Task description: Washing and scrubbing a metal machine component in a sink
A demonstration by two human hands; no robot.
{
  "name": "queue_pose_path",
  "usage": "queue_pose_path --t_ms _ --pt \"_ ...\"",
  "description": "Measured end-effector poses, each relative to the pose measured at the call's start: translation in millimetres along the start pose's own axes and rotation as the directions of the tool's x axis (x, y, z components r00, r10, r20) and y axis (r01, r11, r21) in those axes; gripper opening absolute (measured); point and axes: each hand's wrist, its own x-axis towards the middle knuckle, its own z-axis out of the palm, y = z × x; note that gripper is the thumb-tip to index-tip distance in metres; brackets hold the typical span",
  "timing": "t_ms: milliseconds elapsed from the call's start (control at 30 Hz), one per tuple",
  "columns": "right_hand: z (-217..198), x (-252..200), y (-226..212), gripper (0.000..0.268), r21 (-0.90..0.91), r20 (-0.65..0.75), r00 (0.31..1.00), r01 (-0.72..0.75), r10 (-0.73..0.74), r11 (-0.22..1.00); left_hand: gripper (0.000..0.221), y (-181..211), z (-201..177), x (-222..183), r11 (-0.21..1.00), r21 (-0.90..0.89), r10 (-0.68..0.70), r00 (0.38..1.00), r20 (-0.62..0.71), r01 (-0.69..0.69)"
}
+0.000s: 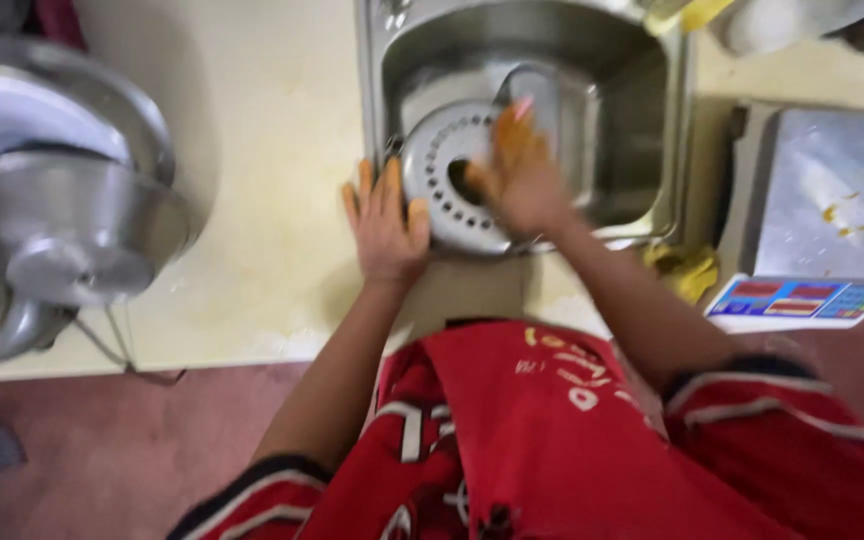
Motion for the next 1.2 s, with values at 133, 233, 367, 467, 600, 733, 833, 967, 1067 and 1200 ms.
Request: queue_pose_path --t_ms 133,233,367,467,600,733,833,967,1067,1200 --pt "1.8 -50.8 -5.1 0.086 -0.039 -0.163 0.933 0.320 -0.322 0.947 0.063 -10.3 7.0 -3.7 0.994 0.112 0.011 0.996 -0.086 -0.001" --pt "6.6 -7.2 33.9 0.086 -0.069 -0.169 0.953 0.242 -0.250 0.968 0.062 -12.2 7.3 0.2 0.993 0.113 0.038 0.996 -0.078 -0.029" --pt "-0.2 63.1 63.7 0.105 -0.003 0.003 0.997 -0.072 0.072 0.997 0.064 -15.3 4.8 -5.1 0.994 0.108 0.034 0.999 -0.023 -0.031" --pt "-6.2 17.3 30.0 0.097 -0.017 -0.212 0.974 0.082 -0.083 0.997 0.064 -11.7 3.9 -1.8 0.997 0.079 0.018 1.000 0.000 -0.018" --pt "-9.7 -76.2 3.5 0.103 -0.044 -0.247 0.940 0.231 -0.234 0.972 0.067 -11.8 7.9 -0.9 0.994 0.111 -0.026 1.000 -0.001 0.026" --pt "9.4 -52.3 23.5 0.098 0.073 -0.220 0.960 0.194 -0.174 0.978 0.065 -14.7 5.4 -2.9 0.991 0.135 0.000 1.000 0.012 -0.002" --pt "-19.1 0.2 28.8 0.097 0.132 -0.064 0.998 0.029 -0.020 0.991 0.064 0.5 -2.7 0.9 0.995 0.097 -0.021 0.999 0.033 0.018" --pt "19.3 -12.5 50.0 0.074 0.174 -0.184 0.970 0.193 -0.161 0.966 0.063 8.4 -10.2 2.3 0.999 0.022 -0.028 0.999 0.039 0.027" --pt "6.0 -89.3 29.1 0.046 0.217 -0.311 0.823 0.548 -0.475 0.808 0.065 6.8 -8.9 3.5 0.999 0.036 -0.027 0.999 0.035 0.026" --pt "-14.2 -68.0 26.7 0.023 0.305 -0.450 0.702 0.702 -0.552 0.644 0.061 11.1 -10.0 -2.6 0.998 0.049 -0.044 0.998 0.042 0.042"
